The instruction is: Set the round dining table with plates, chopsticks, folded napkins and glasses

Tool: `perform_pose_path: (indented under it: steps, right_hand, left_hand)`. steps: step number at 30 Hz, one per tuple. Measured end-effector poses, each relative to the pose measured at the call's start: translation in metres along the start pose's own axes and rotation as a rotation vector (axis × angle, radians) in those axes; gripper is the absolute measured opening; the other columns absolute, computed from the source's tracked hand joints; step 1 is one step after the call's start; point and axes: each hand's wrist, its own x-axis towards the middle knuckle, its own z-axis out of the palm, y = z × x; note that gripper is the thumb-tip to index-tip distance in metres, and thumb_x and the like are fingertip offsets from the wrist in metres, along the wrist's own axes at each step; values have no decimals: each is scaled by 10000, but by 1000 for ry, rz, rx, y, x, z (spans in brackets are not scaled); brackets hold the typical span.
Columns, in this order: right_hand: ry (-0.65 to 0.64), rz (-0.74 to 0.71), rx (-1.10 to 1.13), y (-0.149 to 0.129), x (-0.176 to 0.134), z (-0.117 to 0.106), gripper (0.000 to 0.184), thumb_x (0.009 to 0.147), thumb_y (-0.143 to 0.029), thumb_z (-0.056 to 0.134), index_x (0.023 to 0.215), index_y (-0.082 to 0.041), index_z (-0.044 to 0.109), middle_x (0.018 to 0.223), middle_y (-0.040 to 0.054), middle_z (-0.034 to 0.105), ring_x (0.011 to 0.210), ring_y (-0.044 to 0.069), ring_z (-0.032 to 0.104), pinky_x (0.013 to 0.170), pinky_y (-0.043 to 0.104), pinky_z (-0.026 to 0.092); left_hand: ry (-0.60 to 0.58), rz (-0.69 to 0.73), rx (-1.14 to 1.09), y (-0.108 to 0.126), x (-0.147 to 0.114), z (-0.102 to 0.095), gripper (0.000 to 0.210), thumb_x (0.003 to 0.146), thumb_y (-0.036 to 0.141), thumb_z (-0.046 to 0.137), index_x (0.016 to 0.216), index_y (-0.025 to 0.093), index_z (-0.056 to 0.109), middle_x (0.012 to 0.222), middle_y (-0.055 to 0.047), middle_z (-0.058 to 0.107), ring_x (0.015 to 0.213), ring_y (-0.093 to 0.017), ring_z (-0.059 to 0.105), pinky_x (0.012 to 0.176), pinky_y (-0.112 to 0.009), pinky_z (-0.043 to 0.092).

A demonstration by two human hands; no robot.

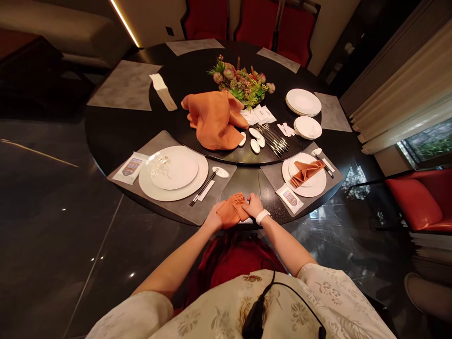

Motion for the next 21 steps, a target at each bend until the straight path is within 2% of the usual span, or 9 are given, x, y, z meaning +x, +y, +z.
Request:
perform_pose_path:
  steps: [2,4,6,9,12,14,16,19,21]
  right_hand:
    - [-43,-86,-103,-9,7,-8,447,723,-232,730,1134,-169,567,1075,120,594,955,240,577,846,340,461]
    - [-135,-249,-219,-21,16,-14,579,703,-162,727,1248,-193,535,1160,130,579,1039,265,570,894,373,466]
    - [-242,-390,-339,-36,27,-16,629,676,-92,715,1267,-205,536,1208,138,575,1098,287,564,910,400,480]
    - [-338,-407,-491,-59,43,-9,600,602,-96,765,1173,-163,592,1204,178,606,1122,333,581,876,440,521]
    - [-382,-321,-560,-75,55,1,526,497,-89,811,1001,-112,661,1025,197,687,980,359,659,775,450,559]
    - [-423,-299,-576,-80,61,2,381,467,-71,810,824,-113,687,840,162,709,816,340,691,697,428,563]
    - [-454,-312,-577,-79,62,-5,269,475,-75,806,707,-130,680,742,133,699,720,312,689,651,391,550]
    - [-431,-387,-538,-73,56,-32,254,551,-126,802,780,-135,692,889,158,711,784,284,686,680,342,523]
    - [-338,-475,-465,-65,48,-54,305,634,-190,790,914,-142,679,1000,157,697,861,269,669,731,327,501]
  left_hand:
    - [124,-62,1,-8,-7,-17,397,942,393,457,1193,168,668,1203,-130,662,1168,-269,576,1062,-421,428]
    - [217,-141,-38,-13,-9,-33,473,995,384,292,1193,160,659,1209,-138,664,1160,-252,584,1048,-418,436]
    - [162,-188,-53,-11,-5,-44,513,1008,395,235,1182,181,668,1204,-115,678,1149,-239,593,1051,-407,424]
    - [-45,-218,90,1,2,-50,452,932,501,455,1211,218,671,1215,-105,672,1152,-298,566,1035,-455,401]
    - [-115,-245,272,13,3,-49,556,791,507,661,1279,240,632,1208,-131,645,1149,-359,522,958,-478,416]
    - [-126,-265,338,17,1,-50,548,751,440,712,1255,240,633,1163,-135,649,1141,-363,514,928,-468,417]
    - [-132,-315,349,19,-2,-53,412,746,376,710,1125,217,677,1075,-123,666,1096,-348,537,905,-452,421]
    - [-92,-347,210,21,-3,-65,176,793,329,625,872,183,681,916,-84,660,917,-269,597,820,-383,454]
    - [19,-254,71,26,-3,-75,132,808,292,574,818,180,645,887,-65,647,846,-219,604,777,-337,471]
